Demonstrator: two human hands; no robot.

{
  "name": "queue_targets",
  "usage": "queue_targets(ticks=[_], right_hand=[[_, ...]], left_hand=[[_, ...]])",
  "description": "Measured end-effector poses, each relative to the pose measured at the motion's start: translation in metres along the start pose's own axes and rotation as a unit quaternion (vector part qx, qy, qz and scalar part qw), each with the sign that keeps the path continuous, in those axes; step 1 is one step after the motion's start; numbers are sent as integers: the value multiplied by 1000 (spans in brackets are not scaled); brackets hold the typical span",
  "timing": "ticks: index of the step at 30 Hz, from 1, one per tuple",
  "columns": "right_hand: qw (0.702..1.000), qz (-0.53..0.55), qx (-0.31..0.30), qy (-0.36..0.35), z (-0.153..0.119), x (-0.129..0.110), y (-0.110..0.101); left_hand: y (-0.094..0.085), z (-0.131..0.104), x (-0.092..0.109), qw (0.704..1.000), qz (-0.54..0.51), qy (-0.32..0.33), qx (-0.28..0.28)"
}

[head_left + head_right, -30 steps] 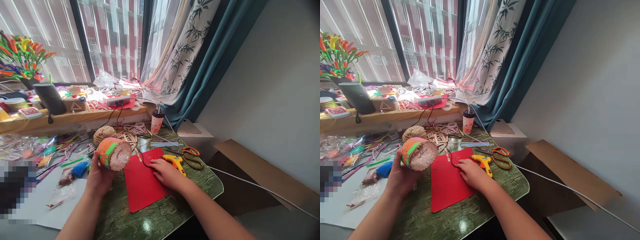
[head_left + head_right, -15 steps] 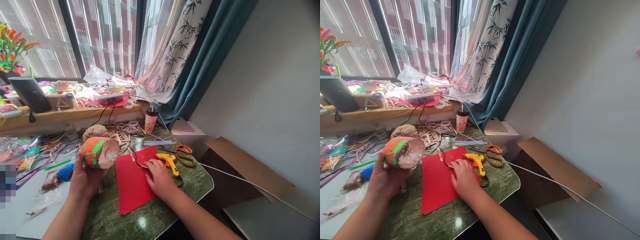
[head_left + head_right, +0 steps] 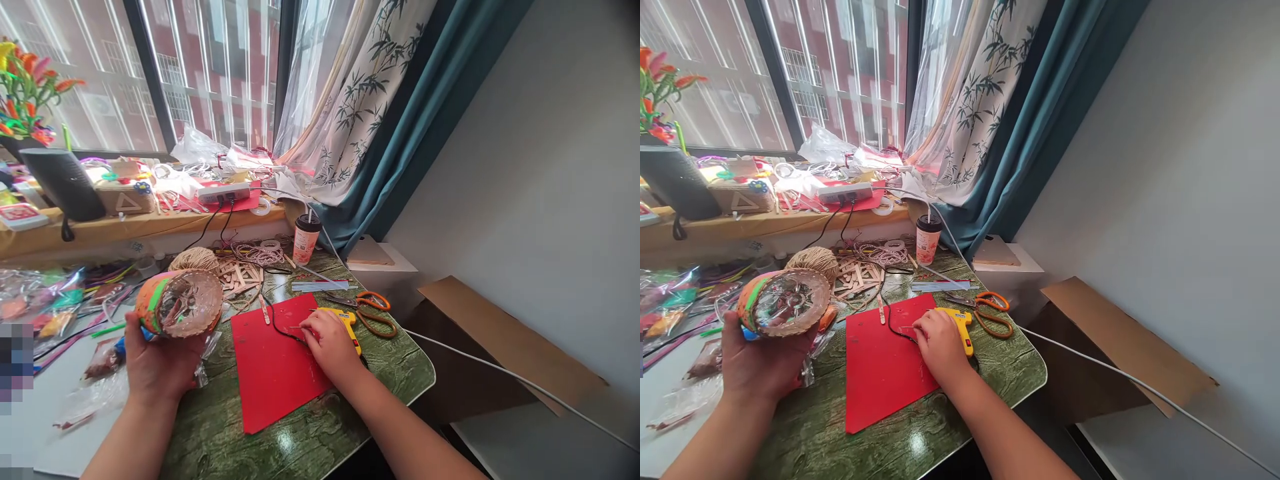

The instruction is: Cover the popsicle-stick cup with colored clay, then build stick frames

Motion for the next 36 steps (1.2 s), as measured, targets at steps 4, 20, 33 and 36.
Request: queue_targets(ticks=[4, 20, 33, 36], right_hand=[[997, 72, -24, 20, 1, -7, 8], [981, -25, -188, 39, 190, -10, 90], [959, 142, -171, 177, 183, -27, 116], [949, 209, -144, 185, 144, -29, 90]], left_hand=[[0, -1, 3, 1000, 0, 27, -10], [-12, -3, 20, 996, -55, 71, 26], [-17, 0, 20, 996, -22, 83, 17], [-16, -4, 23, 989, 54, 132, 34]])
Point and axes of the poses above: each hand's wrist, its own z-axis towards the middle knuckle, its own y-axis out of the palm, x = y × z, the point moved 5 cm from there along z, towards the middle knuckle, and after that the axes turned 14 degrees about -y, right-handed, at the moved point
